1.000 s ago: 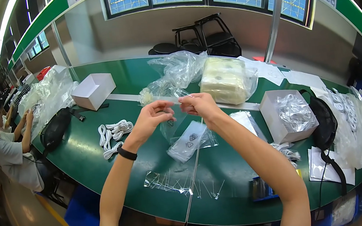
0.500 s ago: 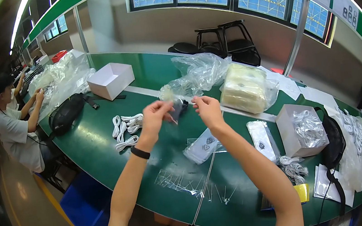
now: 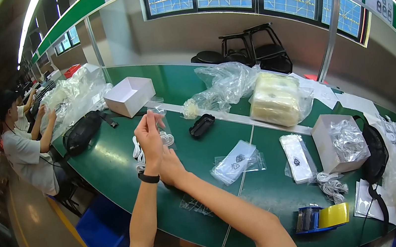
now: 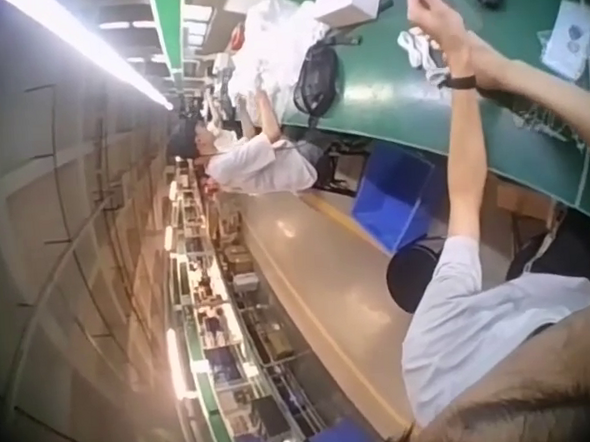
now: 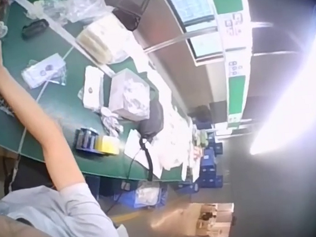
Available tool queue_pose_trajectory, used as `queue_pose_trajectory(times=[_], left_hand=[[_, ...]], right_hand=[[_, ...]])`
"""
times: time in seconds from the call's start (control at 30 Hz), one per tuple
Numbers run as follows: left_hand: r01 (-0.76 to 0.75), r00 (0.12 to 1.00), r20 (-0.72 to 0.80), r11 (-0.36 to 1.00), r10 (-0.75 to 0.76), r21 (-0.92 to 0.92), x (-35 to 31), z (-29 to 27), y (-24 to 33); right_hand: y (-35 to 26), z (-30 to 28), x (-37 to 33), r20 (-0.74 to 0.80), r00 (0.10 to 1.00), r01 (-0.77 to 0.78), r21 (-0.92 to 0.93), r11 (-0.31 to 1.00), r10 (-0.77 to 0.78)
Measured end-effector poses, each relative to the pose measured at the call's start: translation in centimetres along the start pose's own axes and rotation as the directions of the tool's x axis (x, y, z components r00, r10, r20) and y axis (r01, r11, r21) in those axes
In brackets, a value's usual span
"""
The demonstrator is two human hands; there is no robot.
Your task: Packaging electronic cables and circular components into small plastic bags at a factory workbench.
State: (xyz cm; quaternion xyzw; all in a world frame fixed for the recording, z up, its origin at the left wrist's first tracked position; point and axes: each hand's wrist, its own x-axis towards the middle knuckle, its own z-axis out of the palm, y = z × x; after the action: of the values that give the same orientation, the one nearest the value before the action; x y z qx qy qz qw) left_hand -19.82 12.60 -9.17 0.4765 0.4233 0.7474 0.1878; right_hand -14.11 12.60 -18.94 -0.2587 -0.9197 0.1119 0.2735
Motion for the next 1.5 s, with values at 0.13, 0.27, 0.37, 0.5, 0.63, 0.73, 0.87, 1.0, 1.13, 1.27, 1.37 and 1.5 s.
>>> queue_pose_trajectory(times=[0.13, 0.27, 0.37, 0.5, 0.63, 0.73, 0.87, 1.0, 1.13, 1.27, 1.37, 1.5], left_hand=[[-0.073, 0.997, -0.003, 0.997, 0.073, -0.035, 0.0, -0.3, -0.1], [-0.023, 0.998, 0.051, 0.988, 0.031, -0.15, 0.0, 0.1, -0.2], [0.083, 0.985, 0.166, 0.976, -0.05, -0.2, -0.5, 0.6, 1.2], [0.246, 0.935, 0.327, 0.916, -0.138, -0.317, -1.1, -0.1, 1.2], [0.385, 0.821, 0.549, 0.862, -0.157, -0.33, -1.8, 0.8, 0.8], [0.433, 0.765, 0.616, 0.859, -0.191, -0.271, -2.5, 1.6, 1.0], [0.436, 0.729, 0.66, 0.867, -0.183, -0.241, -3.0, 1.8, 0.7], [0.343, 0.742, 0.654, 0.921, -0.144, -0.186, -3.0, 1.8, 0.6], [0.359, 0.769, 0.599, 0.926, -0.222, -0.117, -4.0, 2.7, 1.9], [0.347, 0.773, 0.593, 0.933, -0.224, -0.099, -3.9, 2.0, 0.7], [0.3, 0.704, 0.683, 0.953, -0.194, -0.039, -3.4, 1.8, 0.3], [0.364, 0.69, 0.688, 0.929, -0.226, -0.06, -3.7, 2.1, 0.4]], right_hand=[[-1.1, -2.0, -1.1, -0.2, 0.98, -0.01, 0.029, 1.0, 0.016], [0.9, -8.2, -4.2, 0.01, 0.949, -0.315, 0.02, 0.949, 0.315], [3.0, -13.6, -5.9, -0.229, 0.873, -0.399, 0.171, 0.901, 0.43], [1.9, -19.1, -6.3, -0.389, 0.782, -0.256, 0.512, 0.82, 0.487], [0.0, -23.3, -7.1, -0.39, 0.787, -0.064, 0.718, 0.694, 0.477], [-1.0, -24.9, -7.2, -0.4, 0.801, -0.078, 0.668, 0.74, 0.445], [-1.3, -25.2, -6.9, -0.274, 0.877, -0.191, 0.556, 0.809, 0.395], [-2.0, -25.8, -6.9, -0.266, 0.882, -0.17, 0.592, 0.788, 0.39], [-1.5, -26.0, -7.0, -0.27, 0.925, -0.129, 0.436, 0.891, 0.266], [-2.0, -26.1, -6.8, -0.208, 0.936, -0.181, 0.404, 0.897, 0.283], [-1.5, -26.4, -7.1, -0.148, 0.946, -0.24, 0.282, 0.929, 0.29], [-1.5, -26.5, -7.3, -0.134, 0.934, -0.241, 0.449, 0.861, 0.332]])
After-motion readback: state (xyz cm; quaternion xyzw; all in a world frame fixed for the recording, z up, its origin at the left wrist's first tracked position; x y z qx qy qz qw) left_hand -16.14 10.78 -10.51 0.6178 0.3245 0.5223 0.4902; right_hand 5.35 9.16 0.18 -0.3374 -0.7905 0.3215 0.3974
